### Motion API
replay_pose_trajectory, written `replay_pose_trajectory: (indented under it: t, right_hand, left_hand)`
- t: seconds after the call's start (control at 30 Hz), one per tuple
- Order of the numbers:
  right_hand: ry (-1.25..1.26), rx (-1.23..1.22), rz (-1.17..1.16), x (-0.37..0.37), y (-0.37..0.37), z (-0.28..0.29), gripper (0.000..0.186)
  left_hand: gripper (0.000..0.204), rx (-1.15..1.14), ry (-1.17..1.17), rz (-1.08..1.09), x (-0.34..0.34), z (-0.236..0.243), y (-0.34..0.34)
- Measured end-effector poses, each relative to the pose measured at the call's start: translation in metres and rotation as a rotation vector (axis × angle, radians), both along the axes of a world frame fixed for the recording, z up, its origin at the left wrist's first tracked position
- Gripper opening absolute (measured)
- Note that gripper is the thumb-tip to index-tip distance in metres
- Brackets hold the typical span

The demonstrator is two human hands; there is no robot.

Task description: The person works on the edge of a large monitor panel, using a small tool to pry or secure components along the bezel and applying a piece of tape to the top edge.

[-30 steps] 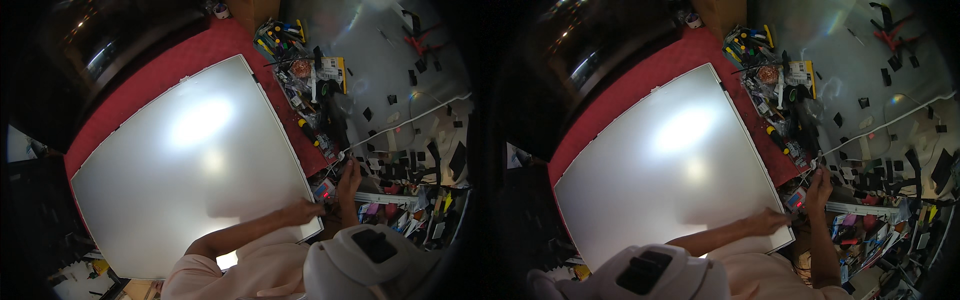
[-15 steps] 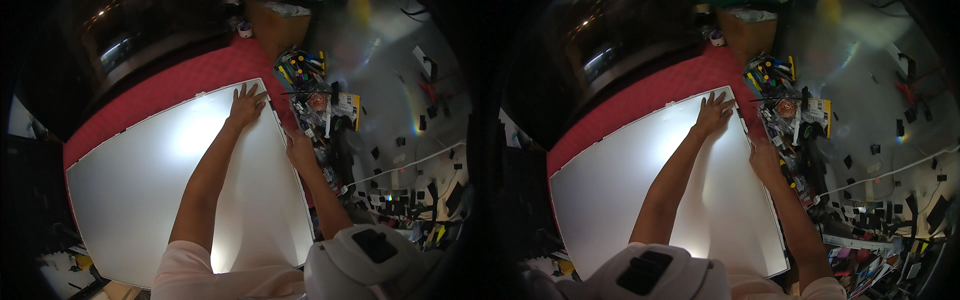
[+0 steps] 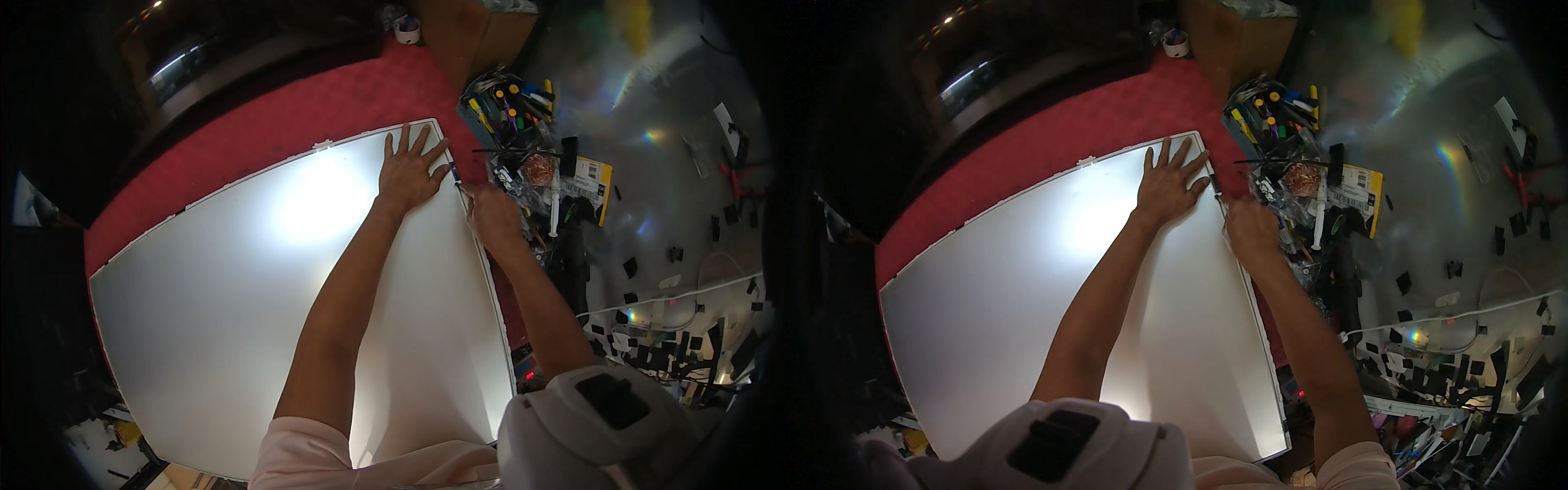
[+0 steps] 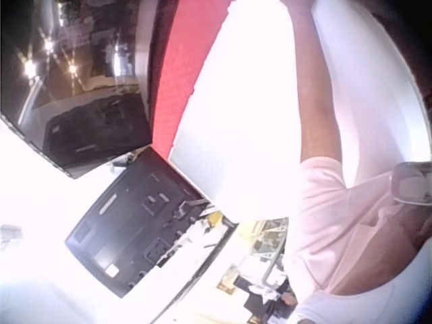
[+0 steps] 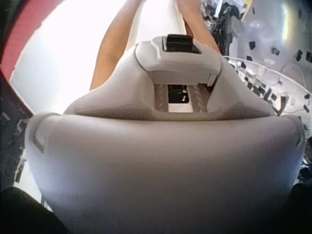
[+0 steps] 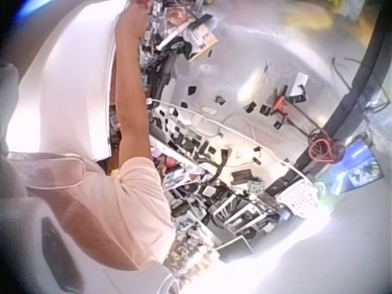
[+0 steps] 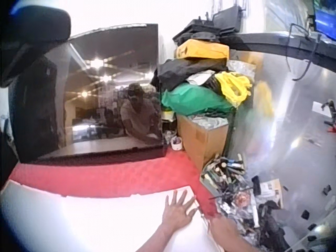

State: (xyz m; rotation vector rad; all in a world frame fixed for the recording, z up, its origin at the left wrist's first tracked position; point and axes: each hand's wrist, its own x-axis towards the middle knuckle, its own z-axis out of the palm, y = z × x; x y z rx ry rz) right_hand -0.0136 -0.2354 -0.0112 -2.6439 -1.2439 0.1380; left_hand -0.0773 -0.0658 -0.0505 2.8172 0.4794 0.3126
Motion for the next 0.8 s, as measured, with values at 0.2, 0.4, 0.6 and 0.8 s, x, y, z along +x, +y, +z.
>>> replay_pose_trajectory:
  t: [0.2,0.4,0.6,0.8]
  right_hand:
    - [0.048,-0.087,0.024,0.004,0.011,0.014,0.026]
    - [0.171,0.024,-0.053,0.003,0.013,0.012,0.026]
    - [0.226,0.088,-0.077,0.003,0.012,0.002,0.025]
    - [0.295,0.169,-0.127,0.004,0.010,-0.002,0.028]
  left_hand:
    - [0.056,0.007,0.024,-0.010,-0.001,0.001,0.002]
    - [0.062,-0.054,0.057,0.054,0.011,0.012,0.005]
    - [0.066,-0.093,0.070,0.052,0.014,0.009,0.014]
    - [0.067,-0.150,0.076,0.020,0.011,0.012,0.017]
